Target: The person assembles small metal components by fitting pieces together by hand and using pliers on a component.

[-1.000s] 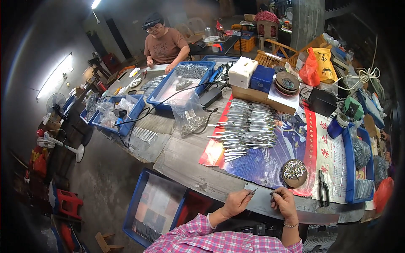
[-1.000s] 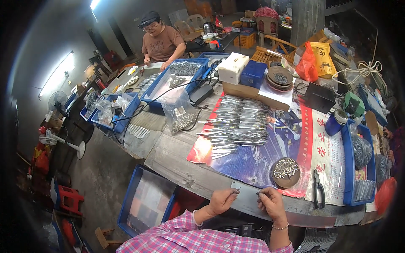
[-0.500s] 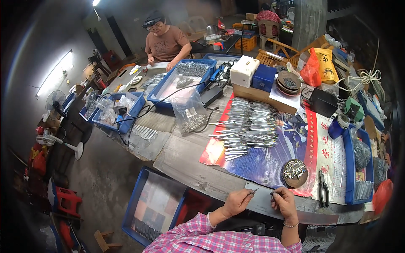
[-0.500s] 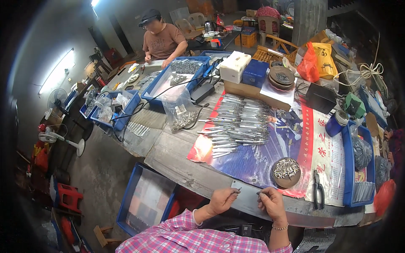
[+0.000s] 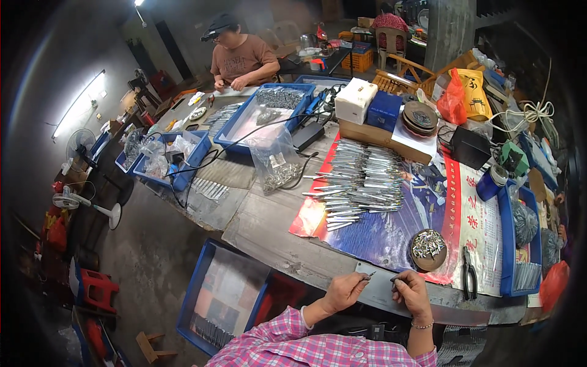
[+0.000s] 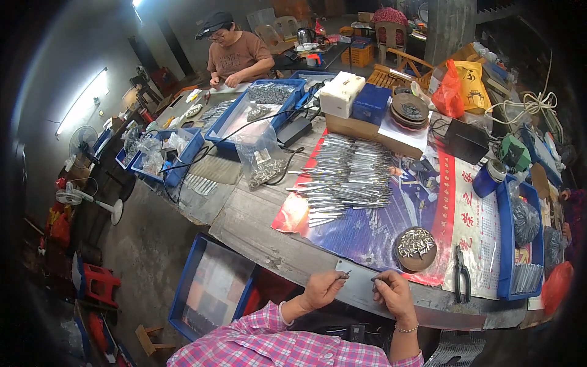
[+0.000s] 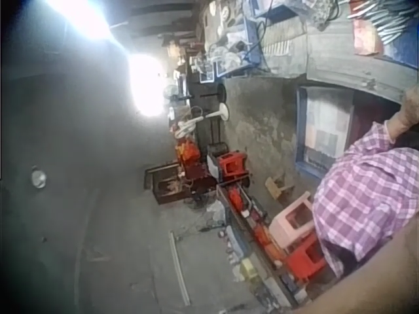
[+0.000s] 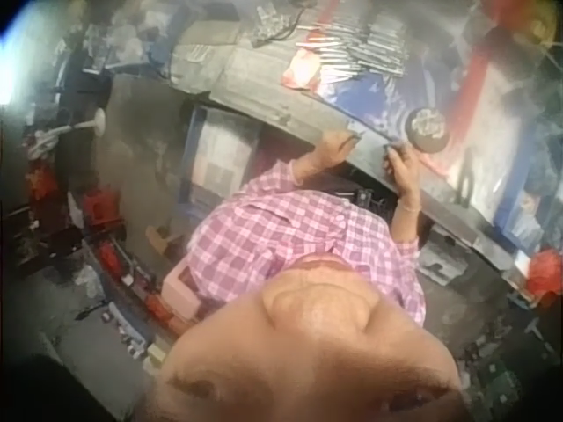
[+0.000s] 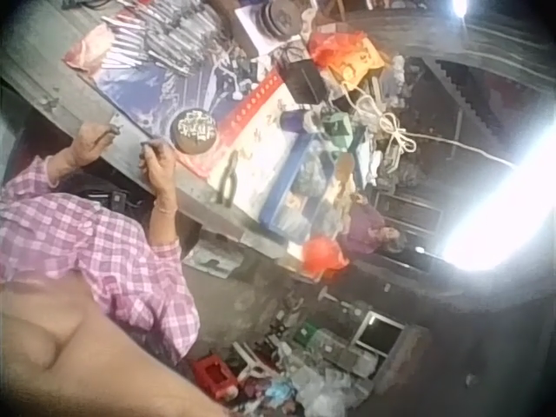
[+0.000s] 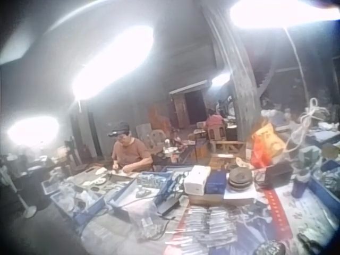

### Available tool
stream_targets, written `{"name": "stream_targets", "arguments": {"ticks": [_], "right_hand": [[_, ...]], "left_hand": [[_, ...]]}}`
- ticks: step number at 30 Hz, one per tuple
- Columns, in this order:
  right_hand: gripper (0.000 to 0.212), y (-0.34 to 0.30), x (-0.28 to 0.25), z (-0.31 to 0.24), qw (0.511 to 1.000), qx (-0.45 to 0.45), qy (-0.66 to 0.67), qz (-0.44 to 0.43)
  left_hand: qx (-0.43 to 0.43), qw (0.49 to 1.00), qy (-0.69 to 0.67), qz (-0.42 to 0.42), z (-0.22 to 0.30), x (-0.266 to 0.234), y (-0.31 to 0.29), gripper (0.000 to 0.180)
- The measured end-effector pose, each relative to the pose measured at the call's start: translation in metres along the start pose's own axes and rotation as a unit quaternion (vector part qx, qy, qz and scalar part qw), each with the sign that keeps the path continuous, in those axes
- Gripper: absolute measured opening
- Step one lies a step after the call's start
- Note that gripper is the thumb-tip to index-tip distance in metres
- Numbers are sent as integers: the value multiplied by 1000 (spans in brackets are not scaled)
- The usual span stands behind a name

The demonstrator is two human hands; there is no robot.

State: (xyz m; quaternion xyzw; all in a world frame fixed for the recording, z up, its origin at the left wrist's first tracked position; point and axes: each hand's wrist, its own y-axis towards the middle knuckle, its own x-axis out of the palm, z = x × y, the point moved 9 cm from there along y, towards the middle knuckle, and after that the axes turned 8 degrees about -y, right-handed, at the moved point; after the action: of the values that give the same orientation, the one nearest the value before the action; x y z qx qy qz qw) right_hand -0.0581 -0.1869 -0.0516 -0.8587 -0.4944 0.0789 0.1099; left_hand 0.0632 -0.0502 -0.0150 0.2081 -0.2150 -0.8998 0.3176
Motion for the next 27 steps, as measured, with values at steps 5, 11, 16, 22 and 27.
{"name": "stream_targets", "arguments": {"ticks": [5,11,16,22,27], "right_hand": [[12,-2,5,-3,999,3,-24,-28],[12,-1,9,-7,997,21,-41,-62],[12,0,11,-6,997,13,-46,-68],[10,-1,8,-5,998,3,-39,-41],[11,-2,11,-6,999,-1,-38,-38]], "left_hand": [[-3,1000,7,-6,0,1,-1,13],[-10,1000,1,-11,0,1,0,13],[-1,1000,5,0,1,0,2,13],[-4,1000,5,-1,2,0,1,13],[2,1000,21,1,2,-2,-3,12]]}}
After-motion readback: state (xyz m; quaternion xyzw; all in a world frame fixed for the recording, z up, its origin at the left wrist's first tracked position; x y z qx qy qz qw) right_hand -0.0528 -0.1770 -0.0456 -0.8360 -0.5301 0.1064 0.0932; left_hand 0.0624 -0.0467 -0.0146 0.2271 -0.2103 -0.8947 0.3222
